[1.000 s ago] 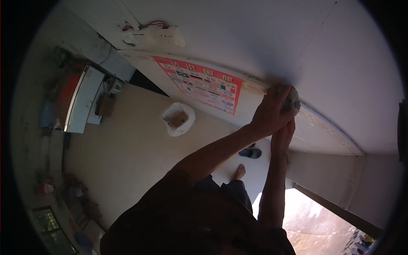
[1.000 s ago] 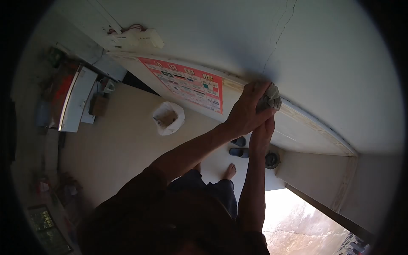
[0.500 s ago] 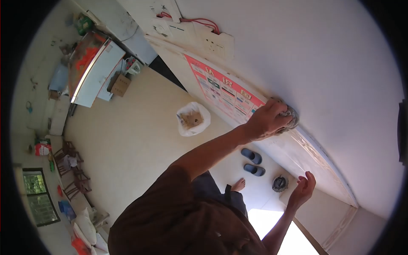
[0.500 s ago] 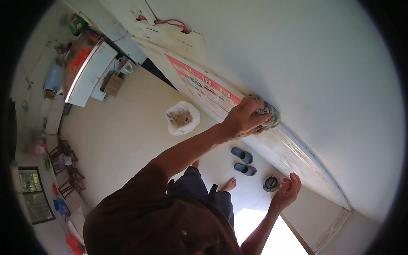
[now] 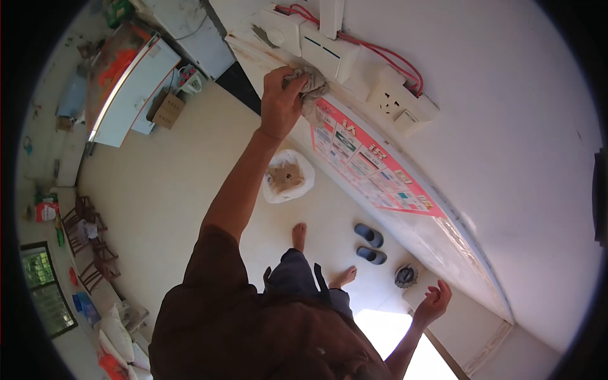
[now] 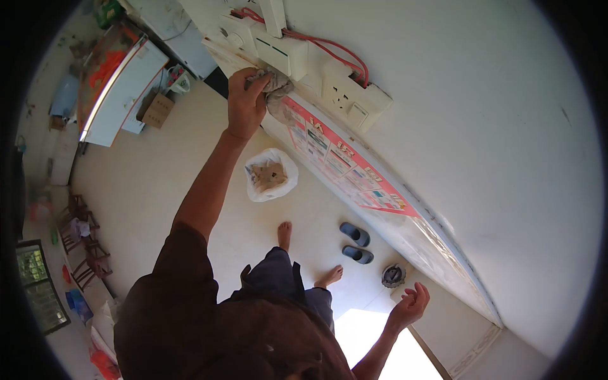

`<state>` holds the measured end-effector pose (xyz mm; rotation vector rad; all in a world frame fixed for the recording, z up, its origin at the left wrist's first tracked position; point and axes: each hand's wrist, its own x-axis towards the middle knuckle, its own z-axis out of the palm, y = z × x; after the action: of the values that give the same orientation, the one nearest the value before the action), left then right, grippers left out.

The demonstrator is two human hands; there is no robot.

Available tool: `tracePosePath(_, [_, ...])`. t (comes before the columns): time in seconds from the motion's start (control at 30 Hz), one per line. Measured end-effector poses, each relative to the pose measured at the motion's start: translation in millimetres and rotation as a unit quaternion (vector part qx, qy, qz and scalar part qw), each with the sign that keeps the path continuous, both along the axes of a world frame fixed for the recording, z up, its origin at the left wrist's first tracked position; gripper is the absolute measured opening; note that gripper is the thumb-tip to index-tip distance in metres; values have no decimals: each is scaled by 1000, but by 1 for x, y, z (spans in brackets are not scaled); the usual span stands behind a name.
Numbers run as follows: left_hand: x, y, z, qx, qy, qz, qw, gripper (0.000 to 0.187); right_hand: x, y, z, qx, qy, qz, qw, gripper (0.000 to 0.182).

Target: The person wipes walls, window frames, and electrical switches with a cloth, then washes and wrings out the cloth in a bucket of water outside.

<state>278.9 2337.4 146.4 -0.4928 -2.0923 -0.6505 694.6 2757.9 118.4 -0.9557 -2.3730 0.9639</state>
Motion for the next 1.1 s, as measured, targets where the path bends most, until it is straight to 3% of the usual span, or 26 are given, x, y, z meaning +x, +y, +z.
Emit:
tracePosePath(0.13, [-7,-7,5,47,-41,66,996,38,-15,-16,-14,-36,-3,43,998,33])
tracePosePath(0.23, [27,32,12,58,-82,50,994,36,-42,-36,-7,-37,8,97,995,34])
tracePosePath(0.33, [82,105,9,70,-136,-95,984,32,-78,-49,1,-31,31,125,991,32])
tracePosePath(0.43, [103,131,-4,-16,-36,-170,985,29,-118,-75,27,-25,64,153,986,29])
tracePosePath(0.5, [85,106,-3,22,-15,-189,982,34,-136,-84,36,12,96,165,981,26])
tracePosePath(0.57, [62,69,-13,-30,-24,-163,986,38,-144,-87,38,34,88,176,980,27])
tracePosePath(0.7, [-2,-22,-14,43,-40,-47,997,47,-134,-85,22,54,59,173,982,31])
tracePosePath(0.77, [-39,-64,-20,49,2,36,998,41,-129,-82,9,5,29,144,989,30])
tracePosePath(0.9, [-115,-144,-32,101,21,177,979,40,-129,-94,3,17,-2,146,989,30])
tracePosePath(1.0, [-154,-192,-32,58,31,222,973,37,-130,-104,10,32,-11,134,990,27])
tracePosePath(1.1, [-175,-210,-25,103,-2,249,963,33,-124,-104,7,35,-31,140,989,28])
